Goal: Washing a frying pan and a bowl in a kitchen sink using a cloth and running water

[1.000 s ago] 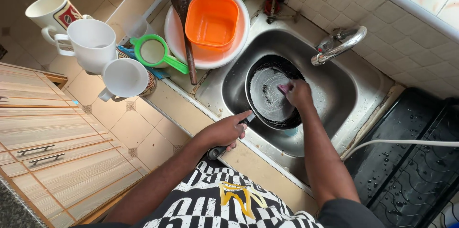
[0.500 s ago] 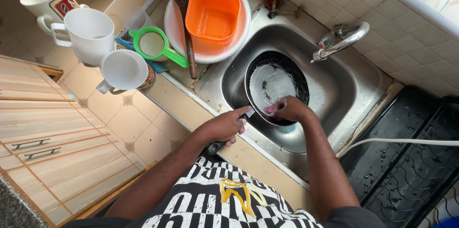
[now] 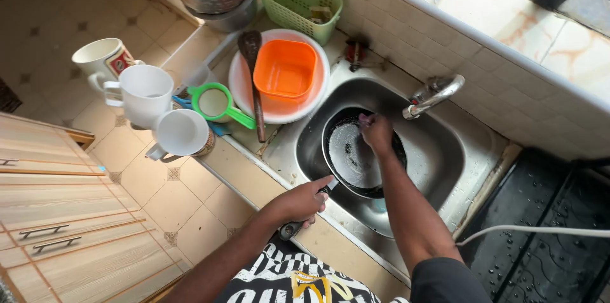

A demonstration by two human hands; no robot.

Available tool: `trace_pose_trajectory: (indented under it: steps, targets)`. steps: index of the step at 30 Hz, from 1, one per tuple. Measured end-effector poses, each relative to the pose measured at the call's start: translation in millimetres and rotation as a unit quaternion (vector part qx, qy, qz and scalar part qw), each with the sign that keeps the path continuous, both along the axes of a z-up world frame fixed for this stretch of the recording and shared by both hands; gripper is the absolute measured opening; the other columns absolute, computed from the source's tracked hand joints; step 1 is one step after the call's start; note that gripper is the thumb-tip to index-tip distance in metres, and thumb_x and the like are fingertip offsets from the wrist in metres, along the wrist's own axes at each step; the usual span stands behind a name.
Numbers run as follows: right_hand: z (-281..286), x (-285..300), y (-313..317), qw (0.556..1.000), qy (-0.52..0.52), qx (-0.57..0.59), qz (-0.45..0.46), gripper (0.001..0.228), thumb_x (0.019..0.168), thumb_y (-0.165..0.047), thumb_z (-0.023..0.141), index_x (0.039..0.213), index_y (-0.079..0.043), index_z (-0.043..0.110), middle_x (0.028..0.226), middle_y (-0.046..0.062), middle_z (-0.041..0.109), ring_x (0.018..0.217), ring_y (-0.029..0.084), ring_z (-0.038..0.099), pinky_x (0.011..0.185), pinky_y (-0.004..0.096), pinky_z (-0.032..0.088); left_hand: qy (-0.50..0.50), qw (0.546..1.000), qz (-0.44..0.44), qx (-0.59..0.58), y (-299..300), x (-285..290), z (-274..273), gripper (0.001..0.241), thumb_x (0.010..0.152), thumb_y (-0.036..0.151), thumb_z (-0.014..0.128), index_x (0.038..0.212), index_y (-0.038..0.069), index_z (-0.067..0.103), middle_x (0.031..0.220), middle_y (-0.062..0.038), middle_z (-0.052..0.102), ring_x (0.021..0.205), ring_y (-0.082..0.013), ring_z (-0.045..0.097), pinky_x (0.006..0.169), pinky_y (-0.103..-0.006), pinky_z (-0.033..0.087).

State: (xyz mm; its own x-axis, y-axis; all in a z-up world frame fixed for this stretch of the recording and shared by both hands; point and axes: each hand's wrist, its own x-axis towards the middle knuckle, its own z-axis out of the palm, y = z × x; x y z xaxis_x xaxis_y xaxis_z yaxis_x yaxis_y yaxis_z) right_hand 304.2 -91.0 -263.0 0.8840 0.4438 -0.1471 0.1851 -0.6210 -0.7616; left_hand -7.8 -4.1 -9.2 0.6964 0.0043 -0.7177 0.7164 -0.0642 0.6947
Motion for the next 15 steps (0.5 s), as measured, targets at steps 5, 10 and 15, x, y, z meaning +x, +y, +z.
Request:
trace_pose_trajectory:
  steps: [5,10,15]
  targets:
    - [-13.5,-48.7,63.7,0.994,0.019,0.108,0.015,0.009,0.091,-0.018,0.073,0.096,-0.012,0.077,0.085,0.014,0.076,0.089,0.032,0.074,0.083,0.042,0.056,0.004,1.0,0.015,-0.014,0.3,0.2,2.7,0.055,0.106,0.014,0.036,0.161,0.008,0.03,0.087,-0.014,0.061,0.053,-0.0158,0.062,0.041,-0.0258,0.059]
    - [122.0,-109.1,23.6,0.916,0.281,0.131,0.254,0.013,0.083,-0.002,0.076,0.092,-0.009,0.071,0.076,0.001,0.068,0.074,0.013,0.065,0.073,0.029,0.054,0.018,0.998,0.051,-0.043,-0.2,-1.2,8.2,0.056,0.106,0.013,0.035,0.161,0.008,0.029,0.085,-0.012,0.059,0.052,-0.0139,0.059,0.04,-0.0239,0.057]
    - [114.3,-91.6,-5.6,0.856,0.404,0.122,0.297,0.017,0.082,0.007,0.075,0.092,-0.005,0.07,0.078,-0.002,0.065,0.072,0.012,0.066,0.069,0.026,0.056,0.021,0.998,0.033,-0.041,1.8,1.4,22.0,0.056,0.106,0.013,0.037,0.161,0.007,0.029,0.086,-0.013,0.058,0.053,-0.0154,0.059,0.039,-0.0247,0.056]
